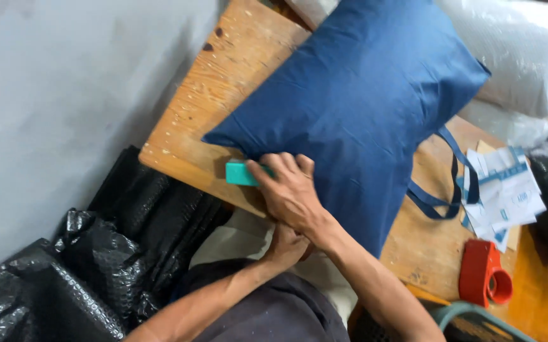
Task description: Cleaning the surface of a blue fabric bag using a green cleaning block at a workshop table.
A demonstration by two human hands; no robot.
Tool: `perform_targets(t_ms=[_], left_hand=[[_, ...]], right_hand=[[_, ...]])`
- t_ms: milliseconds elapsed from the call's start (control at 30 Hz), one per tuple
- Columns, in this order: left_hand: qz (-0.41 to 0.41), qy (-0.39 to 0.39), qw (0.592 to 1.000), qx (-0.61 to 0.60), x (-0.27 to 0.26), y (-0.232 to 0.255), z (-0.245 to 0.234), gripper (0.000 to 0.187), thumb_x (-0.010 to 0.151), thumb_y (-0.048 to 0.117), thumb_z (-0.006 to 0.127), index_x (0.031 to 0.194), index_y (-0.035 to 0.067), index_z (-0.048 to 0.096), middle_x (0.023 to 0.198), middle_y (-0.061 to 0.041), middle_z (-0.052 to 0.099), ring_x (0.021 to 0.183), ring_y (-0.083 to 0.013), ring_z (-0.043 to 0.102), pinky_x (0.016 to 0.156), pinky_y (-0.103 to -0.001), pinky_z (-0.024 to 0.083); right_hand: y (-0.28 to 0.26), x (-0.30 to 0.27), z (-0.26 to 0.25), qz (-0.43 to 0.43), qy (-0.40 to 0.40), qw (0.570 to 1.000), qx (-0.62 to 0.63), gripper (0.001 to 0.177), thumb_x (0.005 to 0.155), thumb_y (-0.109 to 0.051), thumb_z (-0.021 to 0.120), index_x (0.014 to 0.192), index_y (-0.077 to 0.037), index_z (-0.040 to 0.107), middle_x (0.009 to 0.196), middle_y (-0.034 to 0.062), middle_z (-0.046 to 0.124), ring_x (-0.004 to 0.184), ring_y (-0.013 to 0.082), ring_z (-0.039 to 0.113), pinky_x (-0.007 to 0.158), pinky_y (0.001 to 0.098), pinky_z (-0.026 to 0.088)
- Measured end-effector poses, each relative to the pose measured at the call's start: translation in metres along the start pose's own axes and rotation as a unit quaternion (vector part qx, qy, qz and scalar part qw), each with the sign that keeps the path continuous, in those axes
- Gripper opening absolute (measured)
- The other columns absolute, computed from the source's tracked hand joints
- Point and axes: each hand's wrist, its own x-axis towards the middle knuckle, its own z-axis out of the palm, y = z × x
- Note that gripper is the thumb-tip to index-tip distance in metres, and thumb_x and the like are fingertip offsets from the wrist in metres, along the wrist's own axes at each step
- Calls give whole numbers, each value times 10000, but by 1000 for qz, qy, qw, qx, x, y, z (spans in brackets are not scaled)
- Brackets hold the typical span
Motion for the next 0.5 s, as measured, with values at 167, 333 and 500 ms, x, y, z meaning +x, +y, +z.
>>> perform_targets(t_ms=[167,333,500], left_hand=[[-58,87,990,-91,28,49,-19,286,892,167,737,1106,39,596,1052,-131,597,960,-270,633,855,-445,604],[-31,133,990,26,76,36,-49,413,914,298,785,1124,-9,603,886,-83,586,813,-203,652,744,-395,650],[-29,154,985,-77,82,26,-44,177,949,174,750,896,28,664,705,-47,543,658,-175,687,684,-385,672]], right_hand=[[15,-43,-57,76,30,997,-5,448,941,-296,675,1347,-111,636,1088,100,601,989,301,604,861,411,366],[12,-107,-58,109,21,993,-46,543,935,-309,693,1427,-97,610,1092,137,551,942,323,554,873,427,343],[-7,-102,-33,106,23,990,-89,433,943,-340,669,1363,-232,669,1051,98,541,849,282,532,826,409,325]])
